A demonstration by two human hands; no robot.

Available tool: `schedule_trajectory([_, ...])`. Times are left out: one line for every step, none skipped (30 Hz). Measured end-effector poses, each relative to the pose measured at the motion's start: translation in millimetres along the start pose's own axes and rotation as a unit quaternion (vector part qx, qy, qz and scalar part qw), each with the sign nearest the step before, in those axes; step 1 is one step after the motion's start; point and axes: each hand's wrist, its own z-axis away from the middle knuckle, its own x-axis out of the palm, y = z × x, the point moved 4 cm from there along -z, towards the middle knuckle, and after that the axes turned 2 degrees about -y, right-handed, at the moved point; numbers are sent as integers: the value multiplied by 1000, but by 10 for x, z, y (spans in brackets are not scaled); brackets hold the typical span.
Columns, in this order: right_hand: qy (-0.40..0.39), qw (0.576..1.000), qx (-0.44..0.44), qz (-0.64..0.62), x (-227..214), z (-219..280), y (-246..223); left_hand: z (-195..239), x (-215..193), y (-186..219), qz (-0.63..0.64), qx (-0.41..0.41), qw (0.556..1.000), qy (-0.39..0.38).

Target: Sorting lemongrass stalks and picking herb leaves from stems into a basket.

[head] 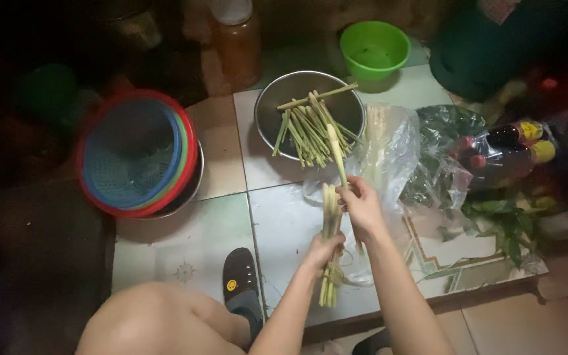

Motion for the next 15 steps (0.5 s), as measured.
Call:
schedule_trajectory([0,1000,0,2,-7,38,-14,-9,15,64,2,0,1000,-1])
schedule_trajectory([6,1000,-9,6,-18,75,-32,-21,30,142,38,21,999,-5])
schedule_trajectory([12,1000,-16,11,-32,128,-37,-15,43,202,74,40,996,-9])
schedule_trajectory([13,1000,-15,13,-70,188,54,0,67,255,75,39,996,-10])
schedule_trajectory([27,999,-18,30,-117,255,147,20,85,308,103,46,994,-11])
schedule_trajectory([42,998,-22,48,-168,323,239,39,106,360,131,53,990,-13])
schedule_trajectory([43,998,-20,48,-187,383,342,45,117,358,132,51,990,-13])
schedule_trajectory([58,996,-22,64,-221,447,438,51,139,365,142,60,988,-22])
schedule_trajectory([76,994,-25,80,-261,504,527,47,168,381,152,69,986,-32])
schedule_trajectory([77,994,-25,79,-270,563,563,75,199,394,151,68,986,-34])
schedule_trajectory([89,989,-48,111,-284,623,573,101,242,406,176,61,981,-49])
schedule_trajectory([100,982,-72,142,-297,686,582,129,286,418,200,53,976,-64])
schedule_trajectory([101,982,-72,142,-277,746,585,130,300,393,200,53,976,-64])
schedule_trajectory([108,971,-103,187,-252,811,558,132,317,367,212,49,973,-71])
schedule_trajectory([115,957,-135,231,-223,871,529,127,335,348,224,47,970,-79])
